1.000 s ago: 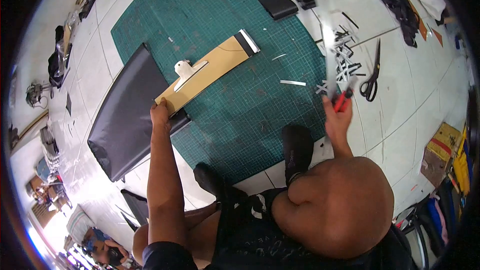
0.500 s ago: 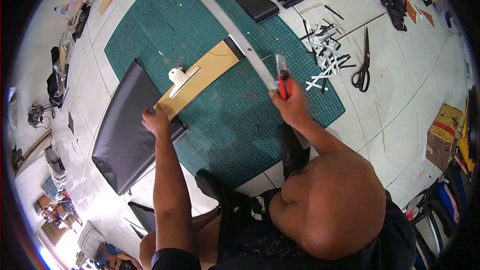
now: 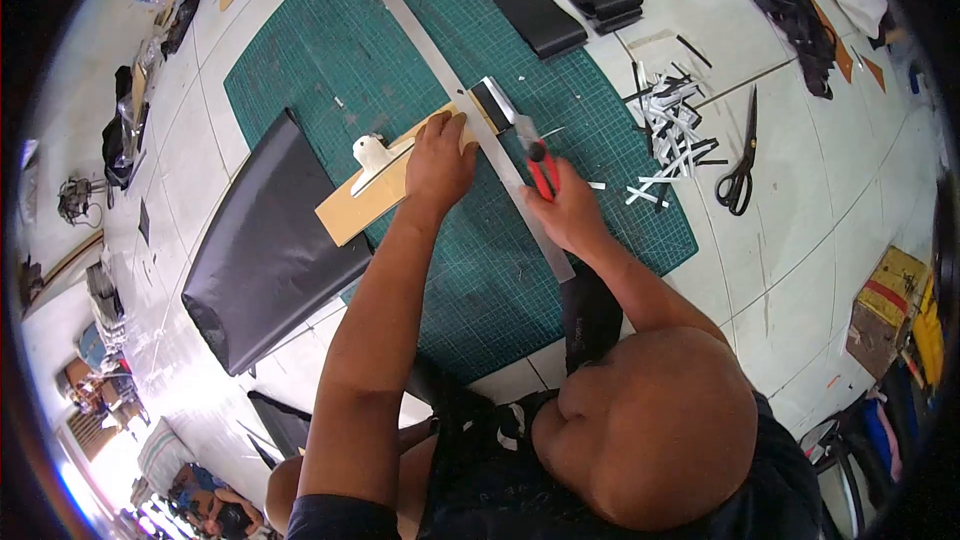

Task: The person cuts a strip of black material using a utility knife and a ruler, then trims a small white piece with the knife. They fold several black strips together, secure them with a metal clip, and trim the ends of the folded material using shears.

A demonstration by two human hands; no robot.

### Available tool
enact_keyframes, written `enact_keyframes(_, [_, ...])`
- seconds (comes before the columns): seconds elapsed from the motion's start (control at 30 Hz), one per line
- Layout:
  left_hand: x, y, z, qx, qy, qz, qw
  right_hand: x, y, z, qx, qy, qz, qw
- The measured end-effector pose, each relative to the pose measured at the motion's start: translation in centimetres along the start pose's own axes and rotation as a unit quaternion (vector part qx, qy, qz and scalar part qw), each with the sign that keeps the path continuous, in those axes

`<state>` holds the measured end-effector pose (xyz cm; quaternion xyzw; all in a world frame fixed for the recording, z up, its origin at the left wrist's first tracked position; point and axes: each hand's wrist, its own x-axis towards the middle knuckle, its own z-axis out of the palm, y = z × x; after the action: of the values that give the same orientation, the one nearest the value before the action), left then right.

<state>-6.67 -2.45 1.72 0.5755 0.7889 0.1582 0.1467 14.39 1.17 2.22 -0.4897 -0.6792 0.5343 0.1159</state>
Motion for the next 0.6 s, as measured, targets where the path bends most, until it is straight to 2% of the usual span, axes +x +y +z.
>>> enact_keyframes(0.03, [0.0, 0.0, -0.2, 0.003, -0.019, -0.011, 1.000, -0.8, 0.5, -0.5, -0.008, 0.005, 0.006, 1.000])
enact_keyframes(0.13, [0.9, 0.6, -1.6, 0.018, -0.065, -0.045, 0.997, -3.3, 2.5, -0.7, -0.088, 0.053, -0.098, 0.990])
enact_keyframes(0.23, [1.7, 1.5, -2.5, 0.046, -0.096, -0.066, 0.992, -5.2, 3.3, -0.5, -0.143, -0.008, -0.083, 0.986])
enact_keyframes(0.4, [2.6, 0.4, -2.4, 0.100, -0.103, -0.026, 0.989, -5.6, 3.8, -0.2, -0.160, -0.026, -0.097, 0.982])
enact_keyframes(0.43, [2.8, 0.6, -2.3, 0.101, -0.119, -0.029, 0.987, -5.4, 3.9, -0.2, -0.172, -0.033, -0.094, 0.980])
enact_keyframes(0.53, [3.3, 0.9, -2.6, 0.111, -0.138, -0.045, 0.983, -5.4, 4.0, 0.6, -0.183, -0.018, -0.159, 0.970])
enact_keyframes(0.6, [2.9, 1.1, -2.5, 0.128, -0.142, -0.054, 0.980, -5.6, 4.3, 1.0, -0.181, -0.014, -0.147, 0.972])
